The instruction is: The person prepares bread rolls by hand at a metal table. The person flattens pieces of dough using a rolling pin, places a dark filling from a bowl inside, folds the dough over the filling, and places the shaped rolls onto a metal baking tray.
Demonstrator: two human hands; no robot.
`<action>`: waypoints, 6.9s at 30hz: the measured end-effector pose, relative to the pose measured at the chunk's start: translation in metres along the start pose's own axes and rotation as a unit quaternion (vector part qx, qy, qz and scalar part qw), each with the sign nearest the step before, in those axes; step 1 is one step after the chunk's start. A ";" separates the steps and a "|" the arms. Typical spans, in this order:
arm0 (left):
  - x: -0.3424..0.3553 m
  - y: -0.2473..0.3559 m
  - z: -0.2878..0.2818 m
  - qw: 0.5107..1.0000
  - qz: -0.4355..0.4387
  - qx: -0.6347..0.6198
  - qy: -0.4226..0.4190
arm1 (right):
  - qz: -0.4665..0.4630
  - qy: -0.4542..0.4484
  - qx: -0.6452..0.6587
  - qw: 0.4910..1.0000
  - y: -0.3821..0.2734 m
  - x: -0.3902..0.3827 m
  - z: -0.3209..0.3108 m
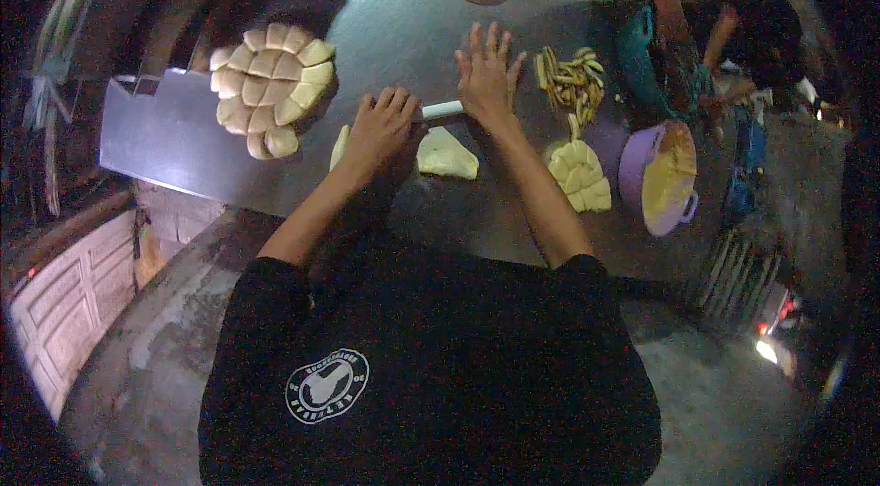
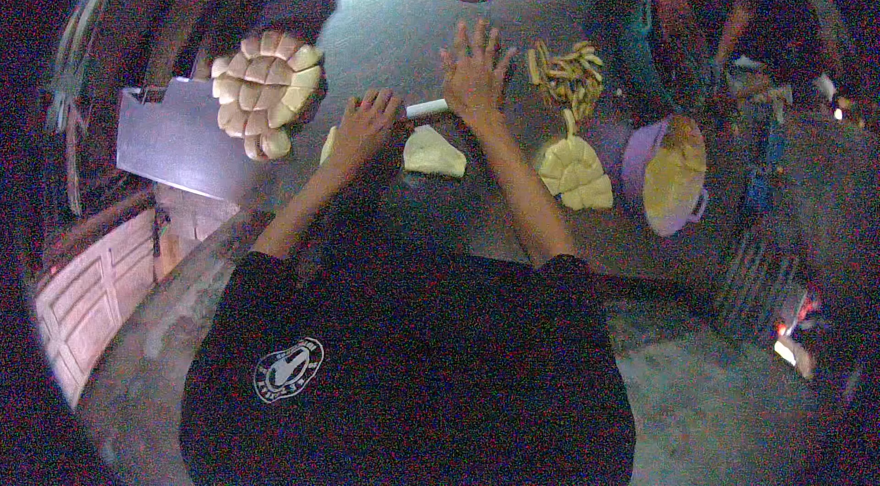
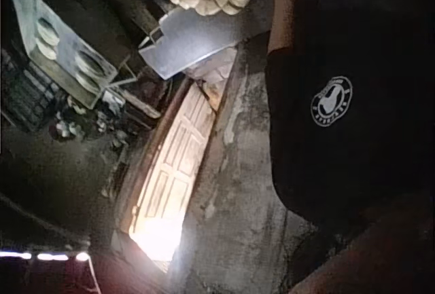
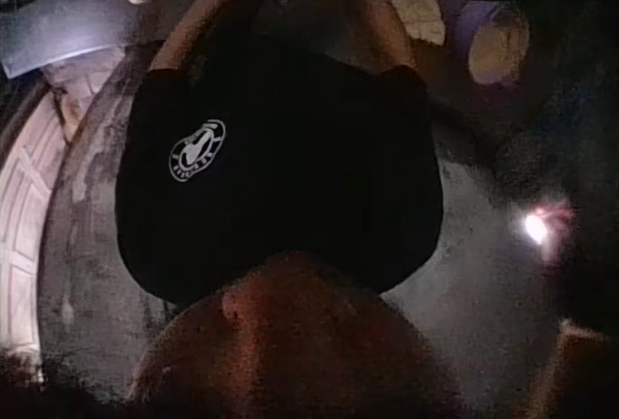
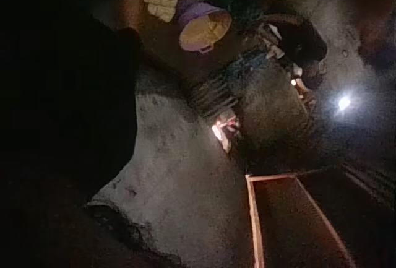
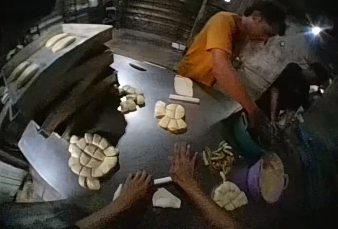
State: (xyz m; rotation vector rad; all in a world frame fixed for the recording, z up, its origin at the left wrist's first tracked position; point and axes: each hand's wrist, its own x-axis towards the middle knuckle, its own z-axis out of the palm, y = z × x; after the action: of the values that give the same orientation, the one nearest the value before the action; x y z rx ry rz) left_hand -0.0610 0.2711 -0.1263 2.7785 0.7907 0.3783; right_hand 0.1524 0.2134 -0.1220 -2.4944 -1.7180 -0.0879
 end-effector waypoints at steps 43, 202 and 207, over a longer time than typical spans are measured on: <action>-0.117 0.084 0.006 0.991 -0.094 0.100 -0.006 | 0.130 0.039 0.093 0.986 -0.029 -0.185 -0.029; -0.170 -0.064 0.021 0.945 -0.310 0.076 0.073 | -0.084 -0.194 0.467 0.859 0.024 -0.200 -0.096; -0.146 -0.075 0.022 0.916 -0.140 0.354 -0.127 | 0.088 -0.121 0.289 0.946 0.105 -0.360 -0.104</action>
State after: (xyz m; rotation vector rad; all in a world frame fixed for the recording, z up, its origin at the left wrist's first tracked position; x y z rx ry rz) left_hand -0.2098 0.2512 -0.1949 3.1552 1.4625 -0.4038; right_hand 0.1229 -0.1702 -0.0650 -2.2484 -1.3184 0.6650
